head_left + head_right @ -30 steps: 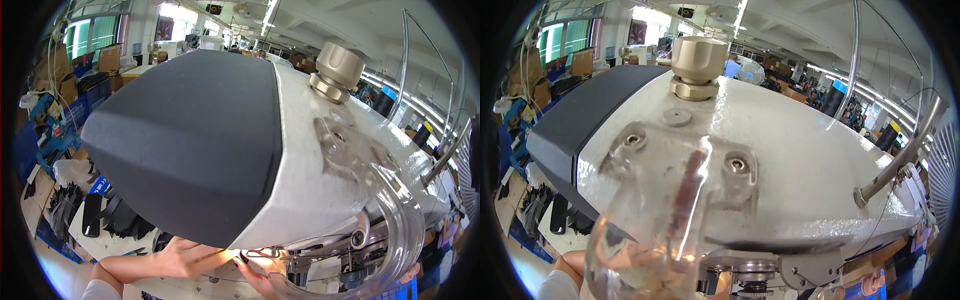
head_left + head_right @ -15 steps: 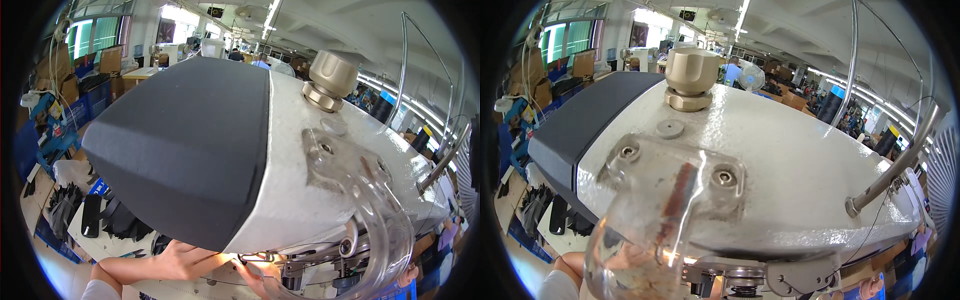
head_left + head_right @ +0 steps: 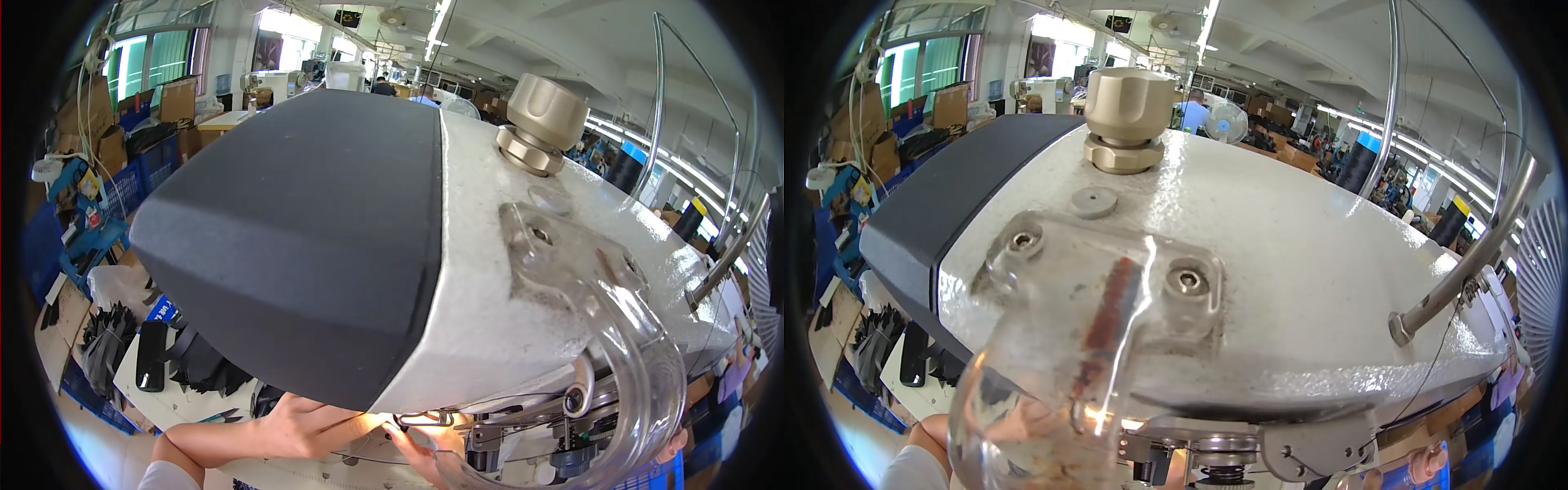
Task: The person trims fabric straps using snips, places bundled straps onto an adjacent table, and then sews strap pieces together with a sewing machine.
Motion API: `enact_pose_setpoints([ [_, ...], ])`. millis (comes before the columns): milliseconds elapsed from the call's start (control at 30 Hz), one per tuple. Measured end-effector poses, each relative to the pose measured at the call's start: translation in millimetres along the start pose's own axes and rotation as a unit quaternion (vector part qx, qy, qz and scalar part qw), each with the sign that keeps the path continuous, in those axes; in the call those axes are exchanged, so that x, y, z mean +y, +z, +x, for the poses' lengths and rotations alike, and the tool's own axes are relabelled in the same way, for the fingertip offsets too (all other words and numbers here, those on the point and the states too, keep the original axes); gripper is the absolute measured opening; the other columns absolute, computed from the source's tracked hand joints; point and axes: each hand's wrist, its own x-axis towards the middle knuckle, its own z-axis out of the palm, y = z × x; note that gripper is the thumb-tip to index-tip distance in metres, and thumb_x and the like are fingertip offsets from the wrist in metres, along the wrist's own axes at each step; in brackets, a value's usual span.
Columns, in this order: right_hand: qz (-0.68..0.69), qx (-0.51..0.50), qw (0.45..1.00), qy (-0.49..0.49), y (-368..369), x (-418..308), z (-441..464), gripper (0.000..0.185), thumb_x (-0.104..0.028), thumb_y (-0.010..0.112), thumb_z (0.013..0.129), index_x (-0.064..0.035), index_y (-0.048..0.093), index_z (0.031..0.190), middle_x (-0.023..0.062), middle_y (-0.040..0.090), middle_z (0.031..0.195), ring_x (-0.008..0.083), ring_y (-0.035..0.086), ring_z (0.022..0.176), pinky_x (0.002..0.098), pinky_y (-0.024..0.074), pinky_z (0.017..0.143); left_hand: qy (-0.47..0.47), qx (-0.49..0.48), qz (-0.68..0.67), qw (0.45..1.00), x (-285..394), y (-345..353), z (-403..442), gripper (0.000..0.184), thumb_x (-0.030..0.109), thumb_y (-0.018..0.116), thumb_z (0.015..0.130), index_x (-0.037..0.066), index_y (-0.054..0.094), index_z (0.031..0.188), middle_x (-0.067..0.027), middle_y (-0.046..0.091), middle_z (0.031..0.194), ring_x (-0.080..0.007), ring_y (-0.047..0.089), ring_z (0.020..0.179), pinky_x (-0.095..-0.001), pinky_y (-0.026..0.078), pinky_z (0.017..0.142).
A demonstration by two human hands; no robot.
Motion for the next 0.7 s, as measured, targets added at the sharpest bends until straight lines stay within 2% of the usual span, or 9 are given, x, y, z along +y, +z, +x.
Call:
enact_pose_setpoints([
  [233,0.024,-0.044,0.994,0.101,5,3,-5,0.019,-0.003,0.085,0.071,-0.0042,0.073,0.087,0.0085,0.073,0.085,0.019,0.071,0.077,0.0289,0.0543,0.071,0.012,-0.039,0.005,0.999,-4,-1,-6,0.036,0.011,0.067,0.054,0.003,0.074,0.088,-0.0074,0.068,0.089,-0.0175,0.068,0.079,-0.0307,0.056,0.068],
  [500,-0.054,0.017,0.996,-0.073,-4,-19,9,0.026,0.002,0.083,0.07,-0.0018,0.071,0.093,0.0106,0.072,0.091,0.023,0.069,0.084,0.033,0.0535,0.077,0.008,-0.03,0.017,0.999,-5,8,-13,0.034,0.01,0.068,0.054,0.001,0.073,0.086,-0.01,0.069,0.095,-0.0193,0.069,0.083,-0.032,0.056,0.069],
  [700,-0.106,0.059,0.97,-0.212,-15,-35,28,0.031,0.005,0.082,0.07,-0.0001,0.07,0.097,0.0122,0.071,0.096,0.026,0.068,0.089,0.0362,0.053,0.082,0.001,-0.025,-0.043,0.999,-12,4,-7,0.026,0.008,0.074,0.061,-0.002,0.074,0.085,-0.0126,0.069,0.098,-0.0236,0.068,0.083,-0.034,0.055,0.068],
])
